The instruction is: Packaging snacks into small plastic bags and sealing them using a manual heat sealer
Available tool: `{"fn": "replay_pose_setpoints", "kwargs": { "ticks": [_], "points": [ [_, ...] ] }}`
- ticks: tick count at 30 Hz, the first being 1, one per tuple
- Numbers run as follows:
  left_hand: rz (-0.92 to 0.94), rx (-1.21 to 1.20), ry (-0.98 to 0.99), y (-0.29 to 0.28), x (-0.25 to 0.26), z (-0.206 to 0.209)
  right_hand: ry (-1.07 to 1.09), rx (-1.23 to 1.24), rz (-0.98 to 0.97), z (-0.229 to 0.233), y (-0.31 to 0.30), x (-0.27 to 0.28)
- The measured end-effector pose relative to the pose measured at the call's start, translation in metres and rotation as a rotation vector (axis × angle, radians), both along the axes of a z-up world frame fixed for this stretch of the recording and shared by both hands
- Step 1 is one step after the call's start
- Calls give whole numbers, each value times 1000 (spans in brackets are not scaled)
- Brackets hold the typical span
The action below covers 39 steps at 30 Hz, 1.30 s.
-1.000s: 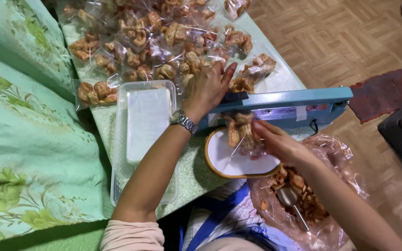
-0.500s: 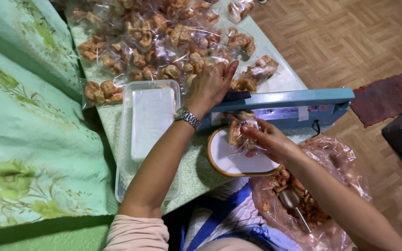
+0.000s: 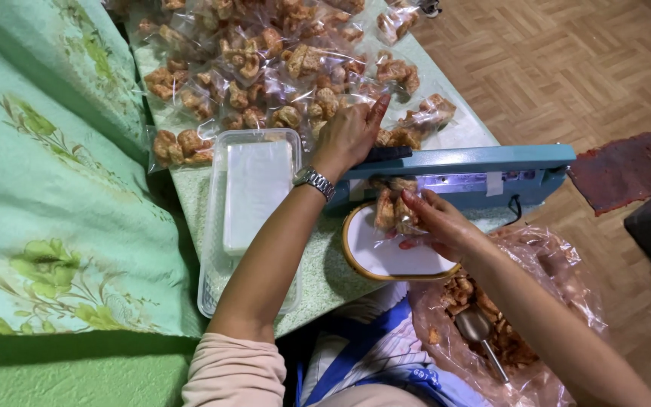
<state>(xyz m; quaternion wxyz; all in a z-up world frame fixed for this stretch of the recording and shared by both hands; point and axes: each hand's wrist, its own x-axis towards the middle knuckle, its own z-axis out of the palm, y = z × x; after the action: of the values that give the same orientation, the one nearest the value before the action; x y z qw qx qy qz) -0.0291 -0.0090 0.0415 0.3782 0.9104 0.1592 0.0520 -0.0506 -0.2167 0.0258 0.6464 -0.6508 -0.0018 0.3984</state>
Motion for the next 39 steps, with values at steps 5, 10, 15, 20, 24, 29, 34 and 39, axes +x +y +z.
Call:
{"fn": "replay_pose_setpoints", "kwargs": {
  "ticks": [5,10,15,20,24,29,34,39],
  "points": [
    [6,8,22,0,2,-3,-33,5,-11,-6,-3,-2],
    [12,-1,28,-2,-3,5,-35,29,-48,-37,-7,14],
    [30,23,-7,-2,-5,7,-57,51,-62,-20,-2,2],
    [22,55,-32,-5,-4,6,-64,67,-92,-13,-2,-3],
    [-72,124,-82,-5,1,9,-59,87,-91,-5,3,-12],
    [-109,101,-219,-13,11,43,-143,121,-38,-9,-14,-16],
    [-178,84,-718,-23,24,83,-262,102,112,-11,-26,-16],
    [-84,-266,-1003,-62,-65,113,-493,478,125,-40,-56,-12]
  ]
}}
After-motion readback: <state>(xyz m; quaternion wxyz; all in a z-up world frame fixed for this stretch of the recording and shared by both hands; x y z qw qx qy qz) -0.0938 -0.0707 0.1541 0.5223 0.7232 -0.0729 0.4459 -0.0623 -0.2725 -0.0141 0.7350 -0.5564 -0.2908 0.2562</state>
